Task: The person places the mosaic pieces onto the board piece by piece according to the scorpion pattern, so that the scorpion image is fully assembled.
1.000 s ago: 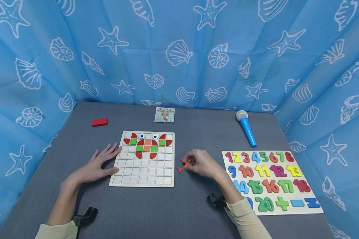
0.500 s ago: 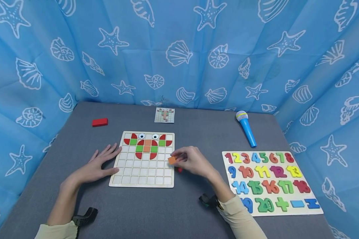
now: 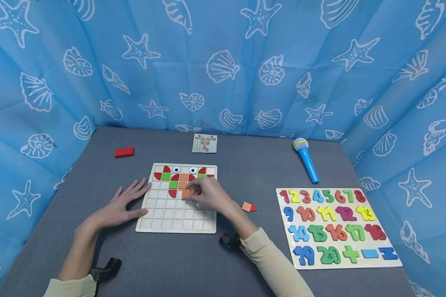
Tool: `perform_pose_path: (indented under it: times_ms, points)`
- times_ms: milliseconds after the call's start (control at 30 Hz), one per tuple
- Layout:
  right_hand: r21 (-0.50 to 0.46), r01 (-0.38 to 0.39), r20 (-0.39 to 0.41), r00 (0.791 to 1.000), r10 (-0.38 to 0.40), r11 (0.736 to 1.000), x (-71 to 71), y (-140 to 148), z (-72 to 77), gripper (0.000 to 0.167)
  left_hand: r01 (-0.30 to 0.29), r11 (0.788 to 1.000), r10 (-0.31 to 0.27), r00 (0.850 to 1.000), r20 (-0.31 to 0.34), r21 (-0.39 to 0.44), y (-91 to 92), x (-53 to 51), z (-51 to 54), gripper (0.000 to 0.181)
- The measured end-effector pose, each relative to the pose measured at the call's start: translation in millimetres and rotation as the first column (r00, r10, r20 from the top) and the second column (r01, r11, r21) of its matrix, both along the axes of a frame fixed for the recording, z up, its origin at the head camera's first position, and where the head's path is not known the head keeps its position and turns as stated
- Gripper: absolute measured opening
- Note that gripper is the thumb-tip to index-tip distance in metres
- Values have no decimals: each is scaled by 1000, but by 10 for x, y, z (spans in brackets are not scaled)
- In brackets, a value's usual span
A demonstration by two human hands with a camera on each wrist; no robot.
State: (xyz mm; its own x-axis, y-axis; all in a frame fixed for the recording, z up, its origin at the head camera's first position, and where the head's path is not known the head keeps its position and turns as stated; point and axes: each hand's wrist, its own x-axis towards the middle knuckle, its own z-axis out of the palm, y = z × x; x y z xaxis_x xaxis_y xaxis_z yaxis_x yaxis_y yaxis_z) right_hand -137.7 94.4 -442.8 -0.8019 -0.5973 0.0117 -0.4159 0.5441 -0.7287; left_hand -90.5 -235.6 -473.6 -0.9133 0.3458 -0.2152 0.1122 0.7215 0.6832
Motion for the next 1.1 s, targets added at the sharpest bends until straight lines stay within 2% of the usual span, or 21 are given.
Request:
perform_pose_path:
  times_ms: [333, 567, 867, 1033, 1100]
  points:
    - [81, 24, -39, 999, -21, 996, -31, -267, -38, 22, 15, 999, -13, 999, -51, 30, -22, 3, -67, 90]
    - [80, 27, -42, 999, -24, 996, -21, -270, -38, 22, 2, 1000, -3, 1000, -4, -22, 8, -10, -6, 90]
    - [-24, 5, 45, 999, -4, 1000, 28, -6, 0, 17, 11, 1000, -11, 1000, -2, -16, 4, -9, -3, 90]
    - [-29, 32, 121, 992, -28, 999, 92, 231, 75, 22, 10, 1000, -10, 1000, -13, 18, -1, 4, -5, 89]
    - [-32, 37, 125, 992, -32, 999, 113, 346, 87, 23, 14, 1000, -13, 1000, -13, 22, -1, 7, 3, 89]
